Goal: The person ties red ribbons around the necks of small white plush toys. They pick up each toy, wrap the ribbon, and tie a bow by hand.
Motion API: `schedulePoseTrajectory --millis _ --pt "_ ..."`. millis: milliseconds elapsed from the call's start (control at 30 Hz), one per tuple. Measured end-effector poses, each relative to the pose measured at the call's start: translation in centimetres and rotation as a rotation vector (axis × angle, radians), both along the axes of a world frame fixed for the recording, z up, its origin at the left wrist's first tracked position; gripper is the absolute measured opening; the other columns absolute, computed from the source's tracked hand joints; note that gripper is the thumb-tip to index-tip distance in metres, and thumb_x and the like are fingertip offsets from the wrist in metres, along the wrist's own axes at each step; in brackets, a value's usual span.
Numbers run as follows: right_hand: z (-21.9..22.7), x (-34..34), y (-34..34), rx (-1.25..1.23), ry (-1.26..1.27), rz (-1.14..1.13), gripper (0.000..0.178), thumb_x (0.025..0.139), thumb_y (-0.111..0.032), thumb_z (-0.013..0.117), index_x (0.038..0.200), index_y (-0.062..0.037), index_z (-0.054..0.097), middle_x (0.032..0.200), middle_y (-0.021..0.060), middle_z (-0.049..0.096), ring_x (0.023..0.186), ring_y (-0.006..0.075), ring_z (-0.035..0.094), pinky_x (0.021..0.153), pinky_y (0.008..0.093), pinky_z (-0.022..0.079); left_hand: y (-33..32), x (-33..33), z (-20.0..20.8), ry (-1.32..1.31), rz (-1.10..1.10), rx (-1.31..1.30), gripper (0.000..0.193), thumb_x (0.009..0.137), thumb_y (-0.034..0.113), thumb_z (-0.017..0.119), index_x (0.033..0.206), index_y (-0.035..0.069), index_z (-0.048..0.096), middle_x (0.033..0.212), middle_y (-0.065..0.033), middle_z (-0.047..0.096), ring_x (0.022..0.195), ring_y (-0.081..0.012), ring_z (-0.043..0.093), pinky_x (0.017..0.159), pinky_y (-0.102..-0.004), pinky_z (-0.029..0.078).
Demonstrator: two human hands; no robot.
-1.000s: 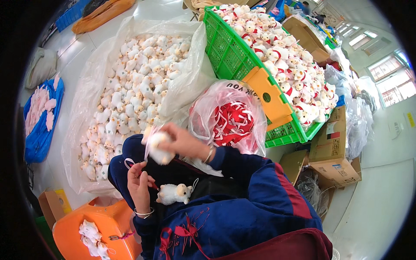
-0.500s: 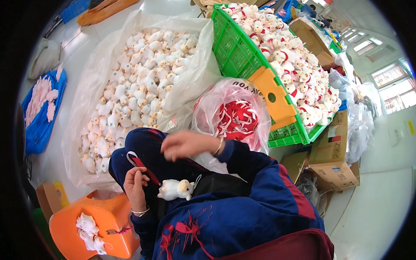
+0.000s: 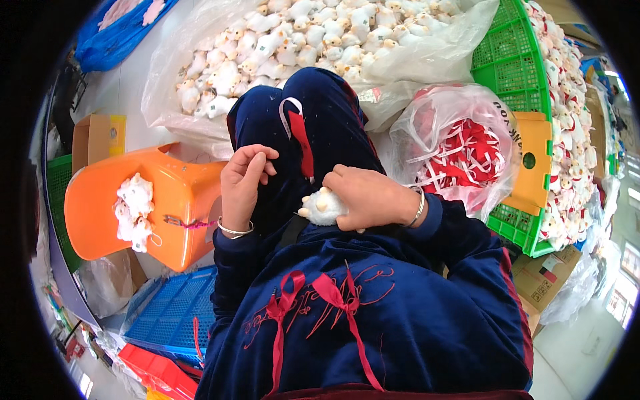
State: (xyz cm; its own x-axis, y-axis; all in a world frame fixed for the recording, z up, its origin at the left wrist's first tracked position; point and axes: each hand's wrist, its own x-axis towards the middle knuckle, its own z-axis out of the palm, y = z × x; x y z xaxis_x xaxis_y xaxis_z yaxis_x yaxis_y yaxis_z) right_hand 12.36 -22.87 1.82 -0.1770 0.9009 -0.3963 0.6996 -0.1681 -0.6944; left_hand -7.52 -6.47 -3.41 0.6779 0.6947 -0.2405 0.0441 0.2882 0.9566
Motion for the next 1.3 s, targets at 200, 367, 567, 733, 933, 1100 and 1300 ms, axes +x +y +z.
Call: schedulePoseTrajectory --millis 200,367,567,733,933,1100,1300 --pt "2.1 0.2 0.8 -0.164 0.054 -0.041 0.058 0.077 -0.023 0.075 0.127 -0.0053 0.052 0.092 0.0203 0.066 0.088 0.0417 0.066 0.081 0.0458 0.054 0.1 -0.9 1.1 0.039 -0.120 0.033 0.016 0.101 0.010 0.061 0.113 0.002 0.068 0.105 -0.0028 0.072 0.083 -0.0037 0.061 0.069 -0.0191 0.047" --pt "2.7 0.7 2.1 0.190 -0.045 0.123 0.051 0.075 -0.014 0.076 0.125 -0.0130 0.064 0.114 0.0046 0.068 0.114 0.0270 0.058 0.095 0.0406 0.042 -0.3 -1.0 2.9 0.121 -0.499 0.067 0.036 0.088 0.018 0.074 0.119 0.001 0.068 0.111 -0.0046 0.071 0.085 -0.0090 0.062 0.072 -0.0239 0.048" --pt "2.0 -1.0 3.8 0.220 0.082 0.129 0.048 0.076 -0.015 0.080 0.121 -0.0094 0.062 0.112 0.0095 0.066 0.110 0.0299 0.060 0.094 0.0404 0.047 -0.8 0.1 3.7 0.188 -0.699 0.362 0.064 0.079 0.030 0.082 0.132 0.000 0.060 0.107 -0.0163 0.071 0.099 -0.0312 0.071 0.089 -0.0360 0.054" --pt "0.7 3.0 6.4 0.523 0.235 -0.054 0.022 0.086 -0.009 0.071 0.106 -0.0040 0.065 0.105 0.0124 0.065 0.099 0.0331 0.062 0.088 0.0399 0.051 -0.2 -0.8 2.8 0.149 -0.470 0.074 0.059 0.086 0.020 0.074 0.137 -0.001 0.054 0.120 -0.0134 0.066 0.109 -0.0190 0.065 0.096 -0.0327 0.051" --pt "-2.5 3.6 8.8 0.616 -0.306 0.203 0.014 0.083 -0.007 0.068 0.097 -0.0089 0.072 0.110 0.0032 0.064 0.111 0.0266 0.056 0.091 0.0366 0.046 -0.4 -1.3 1.0 0.009 -0.243 -0.130 0.061 0.093 0.014 0.068 0.147 -0.002 0.045 0.131 -0.0086 0.063 0.116 -0.0161 0.062 0.102 -0.0325 0.048" --pt "-2.0 3.0 10.4 0.441 -0.480 0.315 0.010 0.085 -0.017 0.069 0.092 -0.0110 0.073 0.108 0.0005 0.064 0.112 0.0238 0.054 0.089 0.0362 0.043 0.1 -1.9 2.0 0.033 -0.126 -0.194 0.053 0.093 0.016 0.070 0.140 -0.002 0.053 0.124 -0.0092 0.067 0.109 -0.0158 0.065 0.095 -0.0312 0.052" --pt "-0.1 3.3 8.8 0.610 -0.237 0.150 0.015 0.092 -0.022 0.069 0.086 -0.0090 0.065 0.093 0.0076 0.064 0.101 0.0254 0.060 0.091 0.0405 0.041 0.8 -3.7 1.2 -0.166 0.110 -0.298 0.050 0.096 0.026 0.064 0.135 -0.005 0.056 0.119 -0.0107 0.068 0.105 -0.0184 0.068 0.093 -0.0321 0.053"
